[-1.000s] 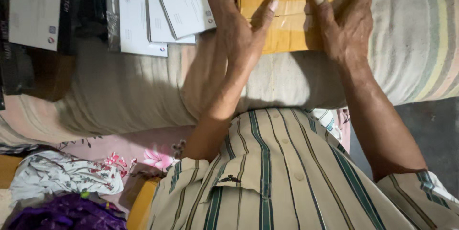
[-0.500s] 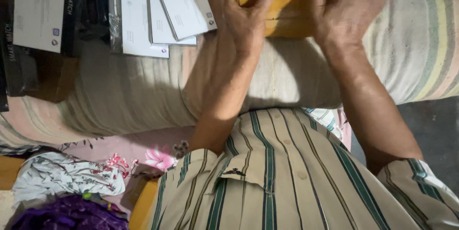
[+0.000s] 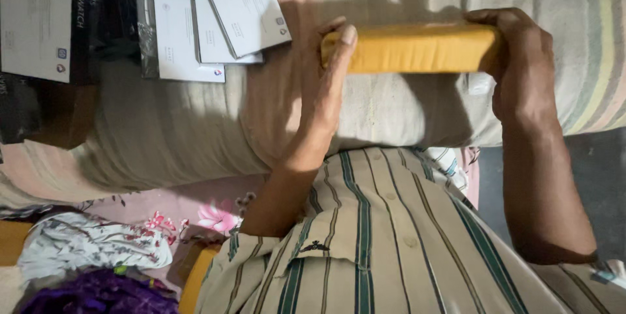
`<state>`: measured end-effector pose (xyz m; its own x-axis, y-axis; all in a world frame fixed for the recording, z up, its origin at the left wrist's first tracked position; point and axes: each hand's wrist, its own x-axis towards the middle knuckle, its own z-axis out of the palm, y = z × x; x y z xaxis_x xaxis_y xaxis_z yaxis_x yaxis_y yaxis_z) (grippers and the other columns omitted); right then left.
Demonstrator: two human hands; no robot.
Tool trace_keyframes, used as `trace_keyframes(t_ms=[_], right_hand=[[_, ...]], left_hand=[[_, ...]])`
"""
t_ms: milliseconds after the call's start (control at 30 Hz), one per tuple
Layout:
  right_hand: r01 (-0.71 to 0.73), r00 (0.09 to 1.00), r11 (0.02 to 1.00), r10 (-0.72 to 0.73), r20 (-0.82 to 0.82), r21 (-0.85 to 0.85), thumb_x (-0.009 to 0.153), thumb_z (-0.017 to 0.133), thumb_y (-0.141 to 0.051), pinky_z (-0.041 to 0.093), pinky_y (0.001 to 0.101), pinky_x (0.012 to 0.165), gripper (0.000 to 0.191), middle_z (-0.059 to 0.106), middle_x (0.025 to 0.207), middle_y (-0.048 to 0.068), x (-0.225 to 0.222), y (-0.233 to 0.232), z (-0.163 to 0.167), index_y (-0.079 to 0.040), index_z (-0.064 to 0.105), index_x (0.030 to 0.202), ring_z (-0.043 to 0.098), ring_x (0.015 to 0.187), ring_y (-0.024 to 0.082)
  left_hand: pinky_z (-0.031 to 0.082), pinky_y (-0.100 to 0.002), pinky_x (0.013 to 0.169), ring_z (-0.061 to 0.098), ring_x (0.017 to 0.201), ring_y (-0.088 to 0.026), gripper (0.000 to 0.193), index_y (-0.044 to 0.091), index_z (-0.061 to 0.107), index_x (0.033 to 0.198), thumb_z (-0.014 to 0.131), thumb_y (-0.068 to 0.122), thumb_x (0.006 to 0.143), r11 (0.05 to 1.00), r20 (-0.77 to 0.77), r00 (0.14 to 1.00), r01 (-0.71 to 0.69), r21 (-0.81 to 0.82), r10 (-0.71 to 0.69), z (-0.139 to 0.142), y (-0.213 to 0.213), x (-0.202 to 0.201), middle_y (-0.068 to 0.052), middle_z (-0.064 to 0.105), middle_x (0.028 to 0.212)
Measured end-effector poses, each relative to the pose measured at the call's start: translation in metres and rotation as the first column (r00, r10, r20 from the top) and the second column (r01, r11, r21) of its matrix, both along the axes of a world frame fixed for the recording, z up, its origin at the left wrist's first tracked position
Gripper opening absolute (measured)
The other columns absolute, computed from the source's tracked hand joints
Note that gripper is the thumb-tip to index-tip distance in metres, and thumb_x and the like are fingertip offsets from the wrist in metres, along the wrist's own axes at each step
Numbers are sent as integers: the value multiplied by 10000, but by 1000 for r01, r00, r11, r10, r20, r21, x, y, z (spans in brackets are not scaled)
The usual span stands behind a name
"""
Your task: The person places a smart watch retail box into a yellow padded courier mailer, folds the flap closed, and repeatedly presses along the sealed edges with both hands. They then set the sealed mailer aside and handle another box and mailer on the bed.
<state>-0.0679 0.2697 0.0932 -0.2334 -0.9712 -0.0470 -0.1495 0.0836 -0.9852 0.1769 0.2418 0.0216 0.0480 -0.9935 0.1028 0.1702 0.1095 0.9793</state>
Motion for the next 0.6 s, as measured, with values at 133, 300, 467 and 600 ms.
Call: trace_keyframes(t_ms=[133, 300, 467, 600], right_hand=[[-200, 979, 902, 204, -30, -384, 953, 482, -173, 429, 382, 1191, 407, 558, 1427, 158, -1, 6, -9, 32, 587, 1289, 535, 1328, 281], [-293, 792, 864, -21, -611, -409, 1024, 506, -100, 391, 506, 1166, 377, 506, 1444, 286, -2, -4, -15, 93, 568, 1342, 492, 1351, 449], [-385, 482, 875, -79, -872, -292, 1020, 583, -158, 411, 542, 1057, 279, 614, 1262, 230, 43, -41, -51, -11, 651, 1247, 540, 1197, 433], [-471, 308, 836, -142, -941, -280, 1011, 591, -173, 428, 553, 1087, 253, 626, 1092, 214, 59, -72, -85, -14, 651, 1198, 578, 1091, 407]], left_hand=[[363, -373, 1242, 412, 1498, -206, 343, 88, 597, 1389, 638, 269, 1101, 919, 227, 974, 63, -390, 29, 11, 5, 7, -115, 552, 1462], [370, -372, 1233, 475, 1460, -214, 328, 109, 555, 1438, 579, 209, 1127, 868, 373, 886, -63, -492, 276, 15, -5, 7, -62, 538, 1501], [472, -458, 1104, 597, 1292, -300, 255, 86, 642, 1251, 541, 250, 1083, 884, 701, 615, 13, -467, 361, 2, -36, -29, -131, 631, 1342], [468, -511, 995, 632, 1055, -319, 259, 84, 655, 1095, 483, 262, 1021, 936, 944, 257, 227, -269, 209, -11, -76, -30, -123, 676, 1093]])
